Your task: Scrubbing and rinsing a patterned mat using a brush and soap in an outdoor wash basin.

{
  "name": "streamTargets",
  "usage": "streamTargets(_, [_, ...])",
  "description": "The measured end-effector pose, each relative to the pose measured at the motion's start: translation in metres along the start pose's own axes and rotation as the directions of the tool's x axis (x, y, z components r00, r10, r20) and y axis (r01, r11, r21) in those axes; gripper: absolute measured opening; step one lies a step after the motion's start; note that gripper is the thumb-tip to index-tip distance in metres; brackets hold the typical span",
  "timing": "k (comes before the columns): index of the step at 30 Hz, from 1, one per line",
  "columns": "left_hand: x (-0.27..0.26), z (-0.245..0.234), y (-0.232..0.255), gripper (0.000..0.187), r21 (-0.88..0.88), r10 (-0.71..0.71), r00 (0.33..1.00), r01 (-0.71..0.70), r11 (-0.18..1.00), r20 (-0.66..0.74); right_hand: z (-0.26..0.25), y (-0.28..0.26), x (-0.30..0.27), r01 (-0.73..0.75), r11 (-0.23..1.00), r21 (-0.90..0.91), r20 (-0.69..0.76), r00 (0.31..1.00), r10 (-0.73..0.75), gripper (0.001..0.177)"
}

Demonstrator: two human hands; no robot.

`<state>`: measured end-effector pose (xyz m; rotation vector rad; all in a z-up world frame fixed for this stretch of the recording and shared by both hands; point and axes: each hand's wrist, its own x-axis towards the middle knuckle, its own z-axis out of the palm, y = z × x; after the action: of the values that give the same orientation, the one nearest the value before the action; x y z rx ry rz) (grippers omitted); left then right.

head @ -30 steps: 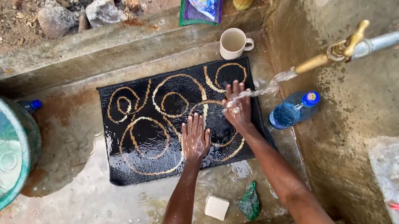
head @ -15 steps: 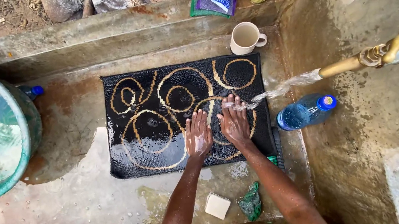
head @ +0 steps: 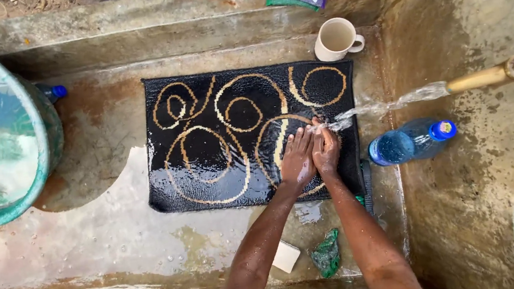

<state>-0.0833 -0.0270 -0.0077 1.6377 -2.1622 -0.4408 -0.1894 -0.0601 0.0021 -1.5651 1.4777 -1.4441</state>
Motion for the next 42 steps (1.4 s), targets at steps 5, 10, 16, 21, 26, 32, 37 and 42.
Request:
streamTargets(5, [0.004, -0.042, -0.016, 0.071, 0.173, 0.036, 0.988, -0.062, 0.983, 0.15, -0.002, -0.005, -0.004, 0.059, 0.99, -0.129, 0.068, 0.996, -0.05, 0.032])
streamTargets(10, [-0.031, -0.129, -0.095, 0.079, 0.174, -0.299, 0.937, 0.269, 0.947, 0.179, -0.002, -0.006, -0.001, 0.069, 0.977, -0.2, 0.125, 0.991, -0.044, 0.036])
streamTargets(16, [-0.145, -0.164, -0.263, 0.085, 0.232, -0.672, 0.737, 0.668, 0.707, -0.075, 0.001, -0.004, 0.001, 0.024, 0.96, -0.279, 0.148, 0.989, 0.018, 0.032])
streamTargets(21, [-0.179, -0.151, -0.287, 0.084, 0.2, -0.78, 0.6, 0.798, 0.568, -0.18, 0.002, -0.019, -0.002, 0.238, 0.906, -0.351, 0.153, 0.969, -0.195, 0.036])
streamTargets(26, [-0.121, -0.084, -0.208, 0.075, 0.244, -0.534, 0.838, 0.544, 0.803, -0.111, 0.001, -0.006, -0.002, 0.16, 0.945, -0.284, 0.147, 0.982, -0.122, 0.031])
streamTargets(32, [-0.092, -0.077, -0.1, 0.068, 0.234, -0.413, 0.91, 0.412, 0.881, -0.046, -0.013, -0.003, 0.0, 0.102, 0.971, -0.214, 0.27, 0.962, -0.041, 0.028])
streamTargets(37, [-0.093, -0.081, -0.103, 0.065, 0.235, -0.372, 0.924, 0.383, 0.893, -0.093, -0.042, -0.041, -0.029, 0.03, 0.959, -0.282, 0.262, 0.964, 0.047, 0.028])
streamTargets(42, [-0.096, -0.072, -0.102, 0.063, 0.23, -0.346, 0.929, 0.367, 0.901, -0.13, -0.096, -0.071, -0.08, 0.105, 0.801, -0.59, 0.114, 0.992, -0.046, 0.029])
